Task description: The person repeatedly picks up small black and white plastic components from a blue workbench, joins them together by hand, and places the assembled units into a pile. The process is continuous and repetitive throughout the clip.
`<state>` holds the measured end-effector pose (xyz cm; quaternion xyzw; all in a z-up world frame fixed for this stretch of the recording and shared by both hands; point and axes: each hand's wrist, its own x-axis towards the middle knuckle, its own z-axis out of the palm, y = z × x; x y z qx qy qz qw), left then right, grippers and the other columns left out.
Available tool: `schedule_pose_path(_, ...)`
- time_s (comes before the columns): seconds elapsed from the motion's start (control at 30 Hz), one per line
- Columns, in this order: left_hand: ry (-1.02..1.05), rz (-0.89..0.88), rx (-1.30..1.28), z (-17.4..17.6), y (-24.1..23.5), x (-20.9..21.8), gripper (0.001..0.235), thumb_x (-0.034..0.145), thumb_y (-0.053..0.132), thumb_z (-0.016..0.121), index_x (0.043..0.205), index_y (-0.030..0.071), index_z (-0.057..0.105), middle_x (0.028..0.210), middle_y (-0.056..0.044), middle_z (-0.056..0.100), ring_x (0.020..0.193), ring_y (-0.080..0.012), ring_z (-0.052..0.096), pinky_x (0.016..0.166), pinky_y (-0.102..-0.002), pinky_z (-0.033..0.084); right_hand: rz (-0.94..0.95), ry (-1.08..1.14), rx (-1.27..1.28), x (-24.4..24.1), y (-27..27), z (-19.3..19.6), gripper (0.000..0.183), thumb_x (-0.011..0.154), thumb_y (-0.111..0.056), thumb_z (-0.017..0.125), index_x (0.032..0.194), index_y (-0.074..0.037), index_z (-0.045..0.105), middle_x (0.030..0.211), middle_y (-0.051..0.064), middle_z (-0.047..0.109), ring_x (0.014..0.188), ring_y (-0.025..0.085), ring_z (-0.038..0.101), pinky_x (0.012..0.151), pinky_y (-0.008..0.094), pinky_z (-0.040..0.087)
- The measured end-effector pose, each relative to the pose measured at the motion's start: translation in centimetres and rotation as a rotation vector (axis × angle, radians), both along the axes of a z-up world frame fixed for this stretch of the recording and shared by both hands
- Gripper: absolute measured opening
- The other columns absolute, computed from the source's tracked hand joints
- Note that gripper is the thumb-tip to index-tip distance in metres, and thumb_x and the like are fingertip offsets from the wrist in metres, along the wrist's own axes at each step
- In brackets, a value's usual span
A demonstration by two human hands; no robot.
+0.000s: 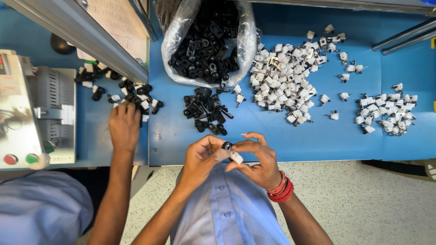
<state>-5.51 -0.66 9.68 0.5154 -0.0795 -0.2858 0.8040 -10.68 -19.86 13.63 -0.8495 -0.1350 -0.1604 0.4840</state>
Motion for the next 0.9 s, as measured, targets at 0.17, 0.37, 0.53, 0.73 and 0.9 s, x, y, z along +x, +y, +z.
schedule_pose_path(0.17, -0.170, 0.049, 0.338, -0.1, -1.3, -0.9, 0.014, 0.097, 0.010, 0.069, 0.096, -0.003, 0.075, 0.084, -0.005, 0.076, 0.076, -0.0086, 0.066, 0.071, -0.024, 0.055, 0.152, 0.043, -0.141, -0.6, -2.7, 0.6, 0.036, 0.080, -0.033, 0.087, 0.100, -0.010, 0.069, 0.090, 0.000, 0.073, 0.084, 0.017, 0.070, 0.114, 0.051, 0.037)
schedule_pose_path(0.37, 0.017, 0.046, 0.082, -0.7, -4.1, -1.8, 0.013, 0.099, 0.005, 0.064, 0.105, -0.004, 0.070, 0.093, -0.007, 0.075, 0.084, -0.0093, 0.068, 0.079, -0.025, 0.056, 0.072, -0.009, -0.087, -0.5, -4.5, -0.1, 0.039, 0.072, -0.040, 0.088, 0.095, -0.014, 0.069, 0.081, -0.001, 0.066, 0.079, 0.015, 0.065, 0.117, 0.053, 0.032)
schedule_pose_path(0.53, -0.059, -0.011, 0.213, 0.3, -3.5, -1.6, 0.022, 0.097, -0.001, 0.061, 0.117, -0.005, 0.070, 0.103, -0.009, 0.077, 0.094, -0.0126, 0.072, 0.086, -0.027, 0.060, 0.100, 0.005, -0.077, -0.2, -5.4, -0.9, 0.046, 0.067, -0.046, 0.090, 0.093, -0.016, 0.067, 0.080, -0.002, 0.065, 0.079, 0.015, 0.064, 0.119, 0.054, 0.030)
schedule_pose_path(0.73, 0.048, -0.122, 0.064, 1.3, -3.0, -1.4, 0.035, 0.098, -0.002, 0.060, 0.133, 0.000, 0.064, 0.104, -0.008, 0.075, 0.096, -0.0121, 0.072, 0.089, -0.028, 0.061, 0.059, -0.048, -0.024, 0.1, -4.9, -1.5, 0.054, 0.063, -0.046, 0.091, 0.097, -0.016, 0.063, 0.080, -0.004, 0.063, 0.080, 0.014, 0.064, 0.120, 0.055, 0.029)
schedule_pose_path(0.9, 0.071, 0.001, 0.099, 0.3, -3.0, -2.0, 0.039, 0.097, 0.001, 0.067, 0.135, 0.001, 0.064, 0.099, -0.009, 0.075, 0.086, -0.0117, 0.072, 0.075, -0.028, 0.062, -0.013, -0.062, 0.013, 0.3, -3.6, -2.8, 0.056, 0.062, -0.046, 0.093, 0.095, -0.016, 0.060, 0.079, -0.004, 0.062, 0.077, 0.013, 0.063, 0.120, 0.055, 0.031)
